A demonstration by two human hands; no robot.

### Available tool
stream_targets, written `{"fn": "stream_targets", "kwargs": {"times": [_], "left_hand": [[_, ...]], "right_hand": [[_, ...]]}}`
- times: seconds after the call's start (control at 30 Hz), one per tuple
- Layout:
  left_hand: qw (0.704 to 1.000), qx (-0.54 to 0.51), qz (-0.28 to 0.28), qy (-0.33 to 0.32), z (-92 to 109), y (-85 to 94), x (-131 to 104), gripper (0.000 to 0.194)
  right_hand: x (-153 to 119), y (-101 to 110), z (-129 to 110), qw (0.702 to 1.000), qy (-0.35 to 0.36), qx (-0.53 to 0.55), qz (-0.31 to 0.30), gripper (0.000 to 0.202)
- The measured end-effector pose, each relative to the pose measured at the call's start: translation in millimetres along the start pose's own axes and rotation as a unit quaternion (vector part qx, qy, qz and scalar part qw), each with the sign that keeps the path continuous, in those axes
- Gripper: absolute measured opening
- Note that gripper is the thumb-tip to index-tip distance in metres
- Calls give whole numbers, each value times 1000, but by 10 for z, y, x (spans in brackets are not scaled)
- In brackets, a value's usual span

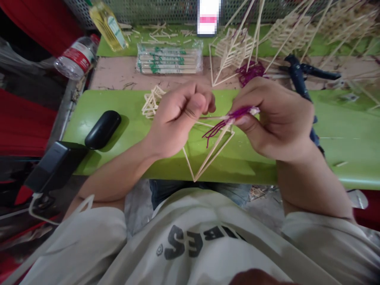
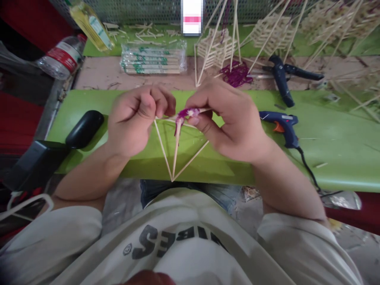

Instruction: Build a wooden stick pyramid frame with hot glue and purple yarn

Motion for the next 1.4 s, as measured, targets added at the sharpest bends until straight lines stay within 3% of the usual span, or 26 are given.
{"fn": "stream_targets", "kwargs": {"times": [0.1,0.17,0.4,0.6,0.77,0.87,1.0,1.07,1.23,1.4], "left_hand": [[999,-32,-25,-5,-18,2,-21,44],[997,-63,-46,10,-24,2,-39,32],[982,-140,-19,123,26,6,-56,18],[970,-198,-45,135,7,27,-23,12],[957,-224,-88,163,24,6,-39,14],[953,-222,-91,184,66,-17,-51,10],[949,-215,-89,213,81,-19,-54,8],[948,-213,-86,222,48,-5,-52,10],[946,-239,-122,179,-61,13,-44,18],[953,-224,-134,152,-115,42,-35,20]], "right_hand": [[-66,-18,52,999,-37,5,31,32],[-88,-29,57,998,-25,-8,65,39],[-73,-36,23,995,-11,-50,91,27],[-60,-33,-20,993,-18,-60,97,23],[-81,-70,17,988,3,-61,145,29],[-88,-98,33,990,-2,-50,133,26],[-73,-118,-58,992,-1,-70,104,7],[-63,-120,-116,992,-16,-88,87,12],[-62,-96,-193,991,-38,-104,68,20],[-79,-108,-170,992,-5,-103,75,16]]}}
Point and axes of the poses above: each hand's wrist, its own x-axis towards the middle knuckle, its own y-axis out of the back of the hand, z = x × y, the point moved 3 cm from there along x, towards the middle knuckle, and after that the axes turned 9 degrees about -x, right-handed, at the moved point
